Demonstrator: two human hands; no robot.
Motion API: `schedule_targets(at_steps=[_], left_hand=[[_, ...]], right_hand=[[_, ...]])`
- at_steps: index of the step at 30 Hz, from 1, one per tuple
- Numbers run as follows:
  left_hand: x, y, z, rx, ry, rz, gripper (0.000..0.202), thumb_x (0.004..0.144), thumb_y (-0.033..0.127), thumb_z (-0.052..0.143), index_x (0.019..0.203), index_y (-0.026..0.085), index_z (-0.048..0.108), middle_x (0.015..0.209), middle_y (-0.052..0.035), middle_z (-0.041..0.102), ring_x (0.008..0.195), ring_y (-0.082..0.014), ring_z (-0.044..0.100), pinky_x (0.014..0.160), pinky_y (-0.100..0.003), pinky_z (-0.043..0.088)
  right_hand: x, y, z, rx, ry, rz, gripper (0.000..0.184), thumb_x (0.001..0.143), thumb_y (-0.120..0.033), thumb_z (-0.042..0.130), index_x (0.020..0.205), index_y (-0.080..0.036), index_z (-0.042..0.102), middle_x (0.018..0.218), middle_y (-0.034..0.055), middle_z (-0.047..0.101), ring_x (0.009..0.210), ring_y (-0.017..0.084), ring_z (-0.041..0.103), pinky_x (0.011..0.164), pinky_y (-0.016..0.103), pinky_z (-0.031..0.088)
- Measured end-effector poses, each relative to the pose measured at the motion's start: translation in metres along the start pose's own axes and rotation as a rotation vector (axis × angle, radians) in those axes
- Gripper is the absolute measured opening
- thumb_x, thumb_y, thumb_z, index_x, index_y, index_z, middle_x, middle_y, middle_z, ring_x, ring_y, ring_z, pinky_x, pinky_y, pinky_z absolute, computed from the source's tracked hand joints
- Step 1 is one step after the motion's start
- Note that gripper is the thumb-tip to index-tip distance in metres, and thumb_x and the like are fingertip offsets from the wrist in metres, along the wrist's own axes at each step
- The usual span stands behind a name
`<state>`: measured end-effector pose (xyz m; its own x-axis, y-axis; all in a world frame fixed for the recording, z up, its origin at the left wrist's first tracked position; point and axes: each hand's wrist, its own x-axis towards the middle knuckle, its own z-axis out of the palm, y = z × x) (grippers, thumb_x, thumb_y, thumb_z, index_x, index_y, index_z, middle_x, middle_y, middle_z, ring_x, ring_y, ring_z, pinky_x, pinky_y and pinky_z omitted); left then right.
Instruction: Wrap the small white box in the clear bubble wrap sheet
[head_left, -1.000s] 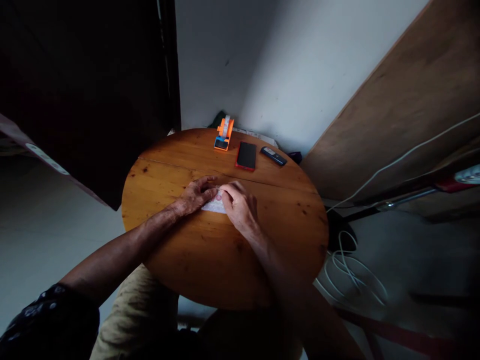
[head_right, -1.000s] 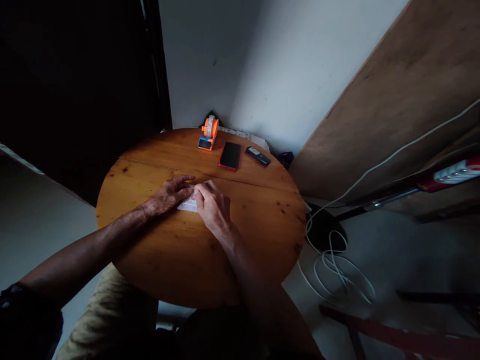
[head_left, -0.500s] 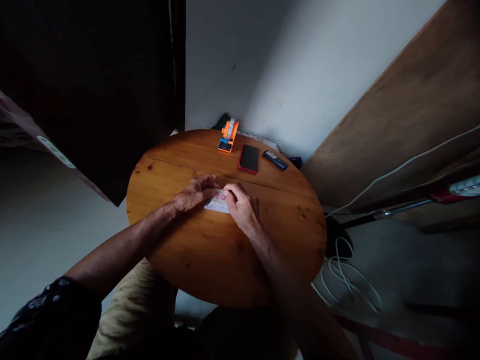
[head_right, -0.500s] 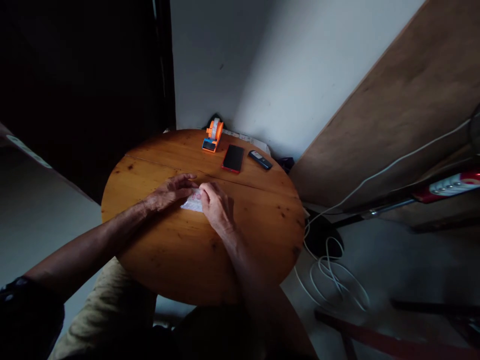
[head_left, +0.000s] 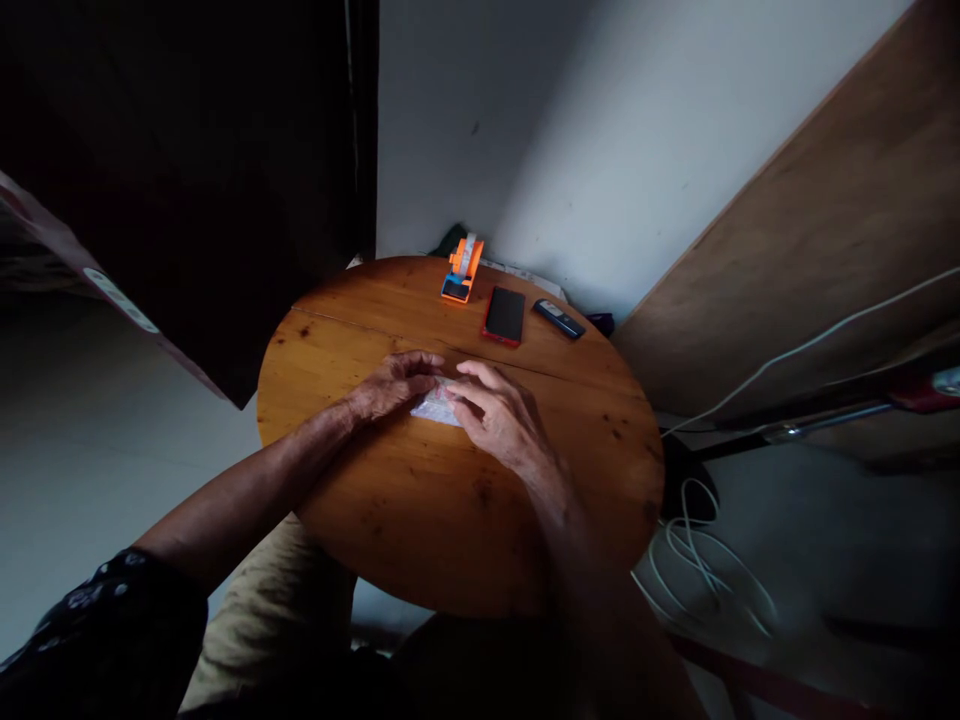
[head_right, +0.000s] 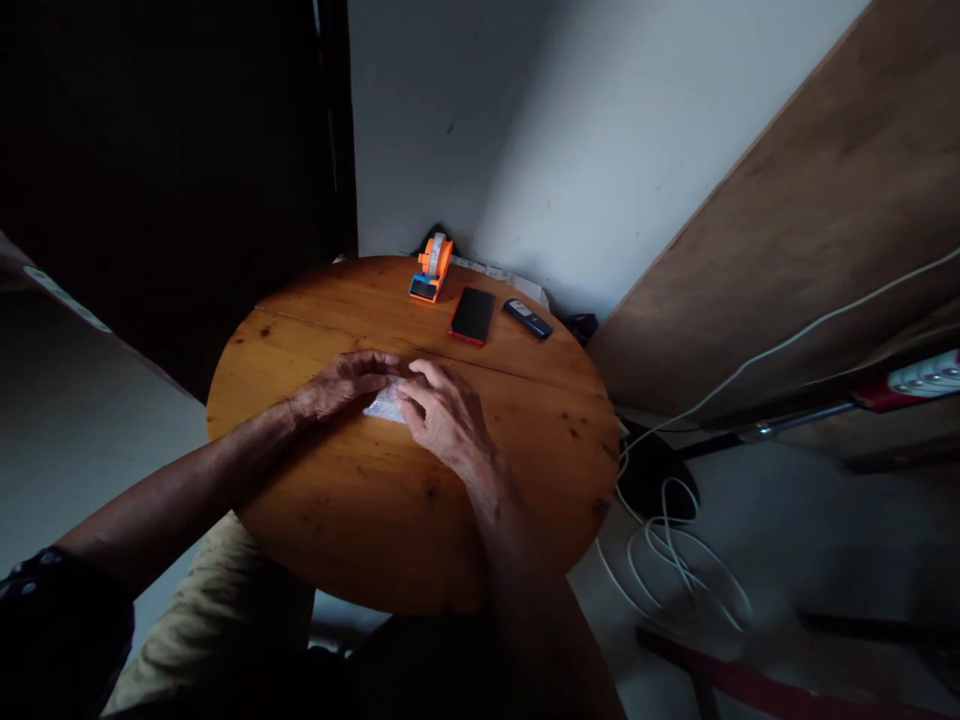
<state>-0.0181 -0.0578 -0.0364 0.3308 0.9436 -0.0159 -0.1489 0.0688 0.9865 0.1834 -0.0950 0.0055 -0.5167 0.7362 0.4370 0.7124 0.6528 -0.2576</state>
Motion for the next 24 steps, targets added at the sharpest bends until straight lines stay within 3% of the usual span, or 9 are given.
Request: schedule_targets(at_steps=[3, 7, 15, 24], left_hand=[[-0.0009, 0.0010, 0.0009, 0.002, 0.002, 0.005, 0.039, 0.075, 0.025, 0.076, 0.111, 0.013, 0.066, 0.104, -0.0084, 0.071, 0.083, -0.0150, 0.063, 0.081, -0.032, 0.049], [-0.0023, 0.0035, 0.0021, 0.009, -0.009, 0.006, 0.037, 0.076, 0.027, 0.075, 0.110, 0.014, 0.067, 0.106, -0.0087, 0.071, 0.083, -0.0155, 0.064, 0.083, -0.033, 0.049], [-0.0046, 0.0059, 0.0076, 0.132, 0.035, 0.052, 0.045, 0.075, 0.036, 0.077, 0.111, 0.014, 0.065, 0.101, -0.0077, 0.070, 0.085, -0.0173, 0.063, 0.077, -0.031, 0.048], [-0.0015, 0.0018, 0.0089, 0.262, 0.039, 0.128, 0.050, 0.075, 0.032, 0.075, 0.120, 0.012, 0.061, 0.109, -0.0107, 0.067, 0.092, -0.0191, 0.062, 0.080, -0.032, 0.050]], right_hand=[[0.0000, 0.0017, -0.0029, -0.051, -0.001, -0.090, 0.019, 0.091, -0.023, 0.060, 0.099, -0.027, 0.077, 0.128, 0.0077, 0.064, 0.112, 0.027, 0.060, 0.097, 0.047, 0.047], [0.0010, 0.0008, -0.0034, -0.074, -0.012, -0.135, 0.020, 0.091, -0.021, 0.059, 0.100, -0.026, 0.076, 0.125, 0.0075, 0.065, 0.111, 0.026, 0.060, 0.094, 0.047, 0.047], [0.0005, 0.0020, -0.0026, -0.049, -0.010, -0.134, 0.020, 0.091, -0.019, 0.059, 0.099, -0.026, 0.076, 0.125, 0.0069, 0.064, 0.111, 0.025, 0.059, 0.096, 0.044, 0.048], [-0.0001, 0.0079, 0.0055, 0.026, 0.041, -0.134, 0.016, 0.089, -0.018, 0.062, 0.093, -0.025, 0.076, 0.125, 0.0066, 0.066, 0.112, 0.024, 0.061, 0.098, 0.043, 0.050]])
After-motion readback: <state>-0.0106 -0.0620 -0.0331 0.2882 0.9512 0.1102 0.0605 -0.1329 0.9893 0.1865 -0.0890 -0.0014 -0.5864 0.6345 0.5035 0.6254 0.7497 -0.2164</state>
